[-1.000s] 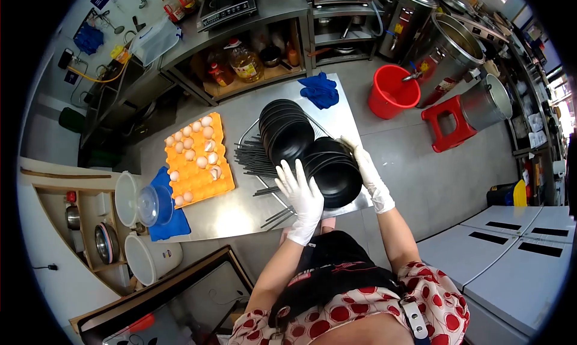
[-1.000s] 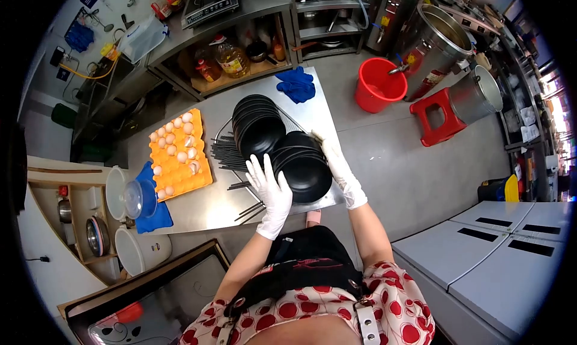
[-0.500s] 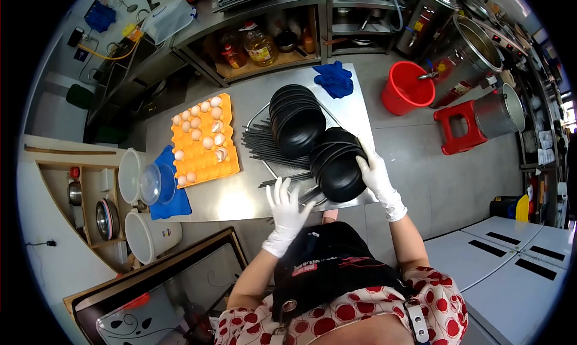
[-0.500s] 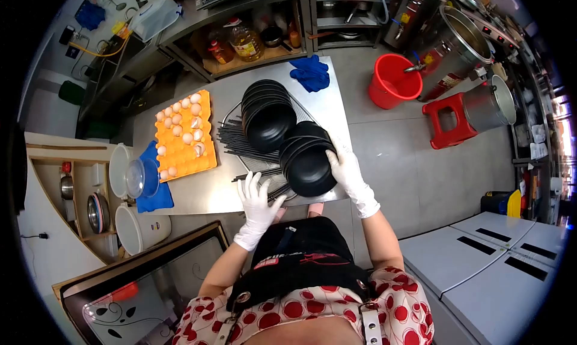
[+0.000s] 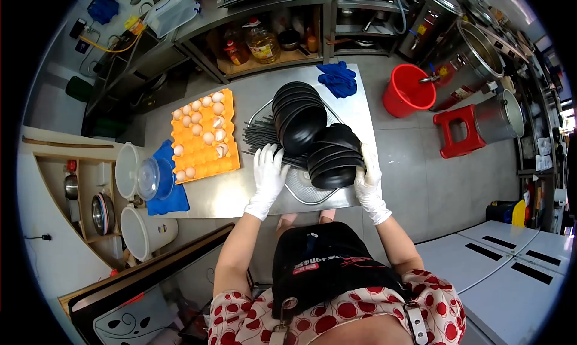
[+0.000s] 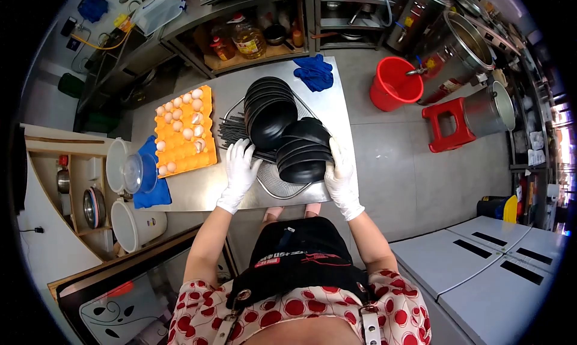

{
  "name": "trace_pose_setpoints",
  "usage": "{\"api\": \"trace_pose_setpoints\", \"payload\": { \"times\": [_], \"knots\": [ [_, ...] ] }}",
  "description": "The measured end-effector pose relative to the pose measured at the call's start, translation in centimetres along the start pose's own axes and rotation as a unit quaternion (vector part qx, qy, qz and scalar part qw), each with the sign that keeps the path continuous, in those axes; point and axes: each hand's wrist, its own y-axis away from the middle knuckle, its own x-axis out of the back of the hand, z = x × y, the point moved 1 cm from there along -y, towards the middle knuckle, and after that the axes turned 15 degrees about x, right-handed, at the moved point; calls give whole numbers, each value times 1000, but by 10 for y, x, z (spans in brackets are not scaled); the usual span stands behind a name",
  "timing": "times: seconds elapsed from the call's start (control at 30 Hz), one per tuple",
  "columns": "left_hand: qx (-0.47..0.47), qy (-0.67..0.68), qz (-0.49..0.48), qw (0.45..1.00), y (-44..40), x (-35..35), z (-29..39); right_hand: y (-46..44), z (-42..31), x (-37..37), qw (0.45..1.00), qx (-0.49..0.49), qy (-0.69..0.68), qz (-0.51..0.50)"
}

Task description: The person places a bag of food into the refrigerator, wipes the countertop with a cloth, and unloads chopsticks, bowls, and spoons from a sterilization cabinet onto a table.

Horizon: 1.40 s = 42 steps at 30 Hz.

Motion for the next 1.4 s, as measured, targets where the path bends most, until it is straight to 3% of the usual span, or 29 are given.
{"api": "trace_pose_setpoints", "payload": {
  "times": [0.17,0.33,0.6,0.7,1.0,1.1,1.13,1.4],
  "knots": [
    [15,32,-16,999,18,4,6,0,-1,-3,999,-26,-31,9],
    [18,98,-5,995,35,15,23,0,5,-21,994,19,2,111],
    [0,197,-97,976,70,8,60,15,21,-26,996,-14,38,82],
    [21,208,-100,973,77,3,61,17,14,-22,994,-76,9,81],
    [38,256,-129,957,81,7,55,23,2,-6,992,-42,84,82],
    [31,261,-153,953,82,6,50,26,-13,0,989,-125,-2,81],
    [28,272,-163,948,81,5,46,26,-18,-1,985,-150,26,81],
    [-64,343,-187,918,61,22,17,70,-18,-22,940,-217,-98,243]
  ]
}}
